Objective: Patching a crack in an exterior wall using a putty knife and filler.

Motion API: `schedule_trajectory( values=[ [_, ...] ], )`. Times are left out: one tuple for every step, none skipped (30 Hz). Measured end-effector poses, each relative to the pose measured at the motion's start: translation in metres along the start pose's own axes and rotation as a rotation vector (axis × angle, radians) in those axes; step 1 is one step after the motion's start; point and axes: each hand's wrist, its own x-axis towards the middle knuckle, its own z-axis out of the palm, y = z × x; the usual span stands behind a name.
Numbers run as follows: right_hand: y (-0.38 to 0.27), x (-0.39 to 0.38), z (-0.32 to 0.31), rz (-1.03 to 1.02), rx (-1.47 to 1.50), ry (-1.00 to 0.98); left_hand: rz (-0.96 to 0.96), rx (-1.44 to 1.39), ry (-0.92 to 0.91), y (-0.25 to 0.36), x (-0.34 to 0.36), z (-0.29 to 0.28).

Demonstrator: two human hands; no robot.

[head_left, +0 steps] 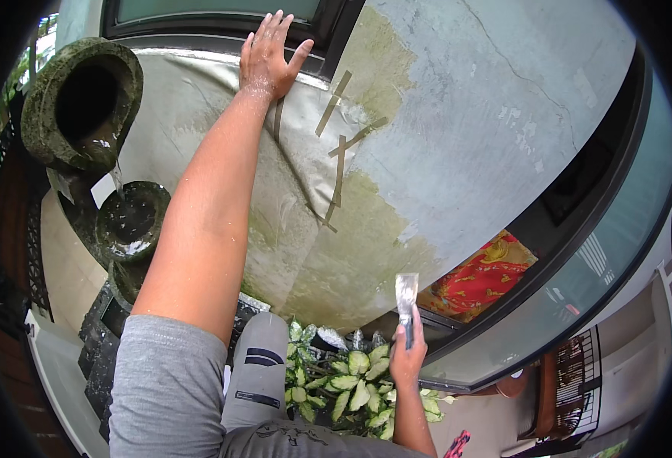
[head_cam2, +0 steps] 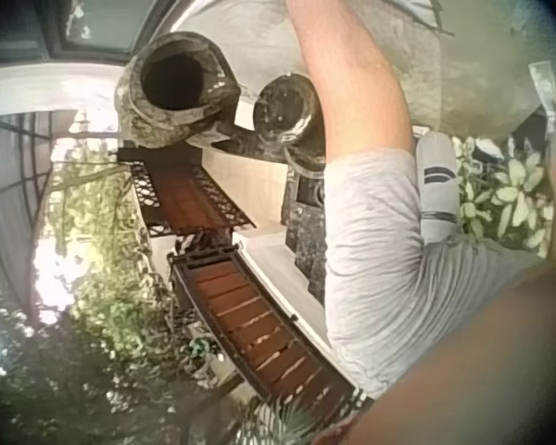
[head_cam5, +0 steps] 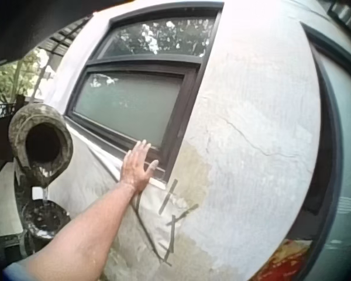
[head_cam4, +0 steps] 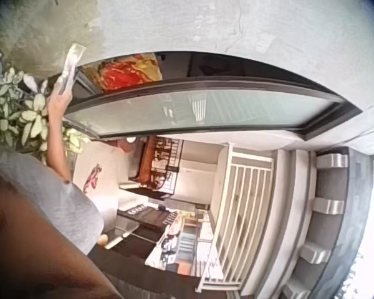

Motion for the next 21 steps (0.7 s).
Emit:
schedule_trajectory(
  values=[
    [-0.013,0.023,-0.001,0.076,0.004,-0.026,-0.002,0.004,-0.004,-0.002,-0.001,0.001],
    [-0.032,0.05,0.001,-0.149,-0.067,0.055,0.012,0.046,0.001,-0.007,-0.001,0.002],
    [-0.049,0.076,0.001,-0.369,-0.147,0.142,0.003,0.031,-0.008,0.004,-0.001,-0.007],
    [-0.063,0.094,0.0,-0.305,-0.109,0.125,-0.061,-0.052,-0.099,0.016,-0.002,-0.018],
    [-0.083,0.11,-0.003,-0.255,-0.069,0.108,-0.127,-0.13,-0.177,0.023,0.001,-0.029],
    [-0.11,0.124,0.0,-0.313,-0.084,0.124,-0.125,-0.093,-0.161,0.018,0.002,-0.032],
    [-0.135,0.135,0.003,-0.368,-0.103,0.146,-0.13,-0.088,-0.159,0.015,0.003,-0.033],
    [-0.153,0.147,0.006,-0.37,-0.108,0.147,-0.114,-0.095,-0.157,0.015,0.002,-0.033],
    [-0.167,0.157,0.008,-0.465,-0.14,0.21,-0.099,-0.106,-0.155,0.017,0.002,-0.033],
    [-0.178,0.168,0.012,-0.557,-0.166,0.267,-0.101,-0.107,-0.158,0.018,0.002,-0.033],
    [-0.186,0.177,0.014,-0.555,-0.168,0.265,-0.11,-0.112,-0.173,0.019,0.001,-0.033],
    [-0.195,0.184,0.016,-0.554,-0.193,0.267,-0.118,-0.116,-0.186,0.02,0.002,-0.035],
    [-0.201,0.192,0.02,-0.554,-0.212,0.266,-0.119,-0.111,-0.186,0.019,0.001,-0.035],
    [-0.207,0.198,0.025,-0.595,-0.248,0.308,-0.113,-0.107,-0.181,0.018,0.001,-0.035],
    [-0.213,0.203,0.027,-0.597,-0.247,0.306,-0.109,-0.106,-0.174,0.018,0.001,-0.034],
    [-0.219,0.206,0.029,-0.578,-0.229,0.317,-0.111,-0.104,-0.173,0.018,0.001,-0.032],
    [-0.223,0.212,0.031,-0.557,-0.212,0.328,-0.107,-0.098,-0.177,0.019,0.002,-0.031],
    [-0.224,0.217,0.036,-0.629,-0.201,0.372,-0.104,-0.09,-0.189,0.019,0.0,-0.031],
    [-0.227,0.219,0.038,-0.624,-0.202,0.368,-0.105,-0.089,-0.195,0.019,-0.001,-0.032],
    [-0.233,0.218,0.037,-0.59,-0.2,0.36,-0.118,-0.11,-0.187,0.019,-0.001,-0.033],
    [-0.24,0.218,0.037,-0.562,-0.194,0.353,-0.131,-0.127,-0.173,0.018,0.001,-0.034]
  ],
)
